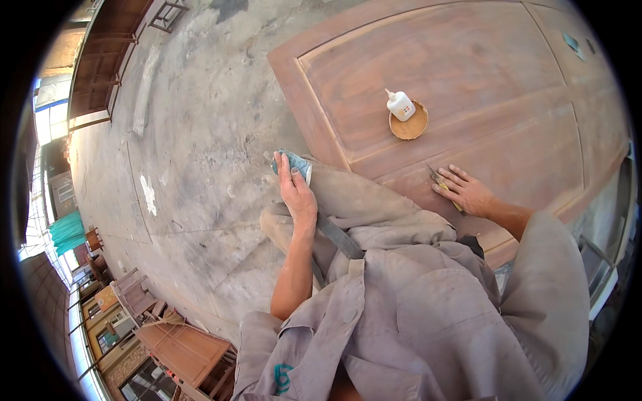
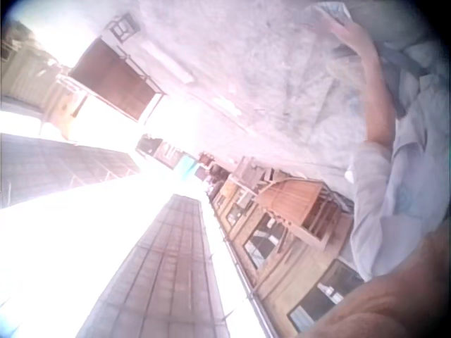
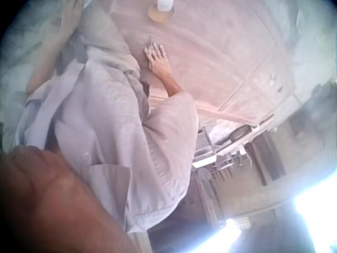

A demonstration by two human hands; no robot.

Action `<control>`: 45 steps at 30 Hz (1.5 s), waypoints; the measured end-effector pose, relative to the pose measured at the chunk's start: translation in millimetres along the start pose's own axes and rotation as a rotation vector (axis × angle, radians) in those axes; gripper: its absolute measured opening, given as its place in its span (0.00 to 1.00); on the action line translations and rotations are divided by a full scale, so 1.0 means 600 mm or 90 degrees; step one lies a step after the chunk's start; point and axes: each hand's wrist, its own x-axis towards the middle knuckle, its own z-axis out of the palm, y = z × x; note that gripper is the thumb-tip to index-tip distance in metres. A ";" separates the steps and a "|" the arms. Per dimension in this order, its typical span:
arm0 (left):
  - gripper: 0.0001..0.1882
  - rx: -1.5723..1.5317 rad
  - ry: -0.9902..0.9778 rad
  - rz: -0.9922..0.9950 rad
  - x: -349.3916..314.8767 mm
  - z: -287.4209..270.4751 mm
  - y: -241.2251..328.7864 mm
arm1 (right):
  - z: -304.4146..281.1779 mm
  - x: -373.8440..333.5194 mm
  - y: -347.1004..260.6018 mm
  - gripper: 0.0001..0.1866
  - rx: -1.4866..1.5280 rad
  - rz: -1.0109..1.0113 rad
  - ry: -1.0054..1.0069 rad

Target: The person applies glue to the edges of a wooden panel using a squeeze bottle and spreads it with a small tool. They then use a sanding block to smooth the surface and edges of the panel.

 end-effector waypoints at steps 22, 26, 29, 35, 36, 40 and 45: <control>0.15 -0.259 0.171 -0.209 -0.173 -0.051 0.065 | -0.075 0.264 0.173 0.17 0.496 0.705 0.297; 0.14 -0.195 0.184 -0.207 -0.177 -0.040 0.052 | -0.056 0.289 0.279 0.15 0.410 0.701 0.401; 0.12 -0.190 0.168 -0.173 -0.155 -0.015 0.103 | -0.062 0.262 0.336 0.17 0.394 0.759 0.426; 0.12 -0.148 0.141 -0.105 -0.120 0.017 0.160 | -0.199 0.228 0.123 0.16 0.662 0.463 0.540; 0.12 -0.167 0.100 -0.126 -0.114 0.036 0.168 | -0.215 0.214 0.057 0.19 0.711 0.278 0.589; 0.13 -0.171 -0.033 -0.119 -0.116 0.071 0.195 | -0.235 0.192 -0.099 0.26 0.757 0.136 0.436; 0.16 -0.277 -0.272 -0.231 -0.156 0.093 0.126 | -0.189 0.186 -0.081 0.29 1.398 0.298 0.158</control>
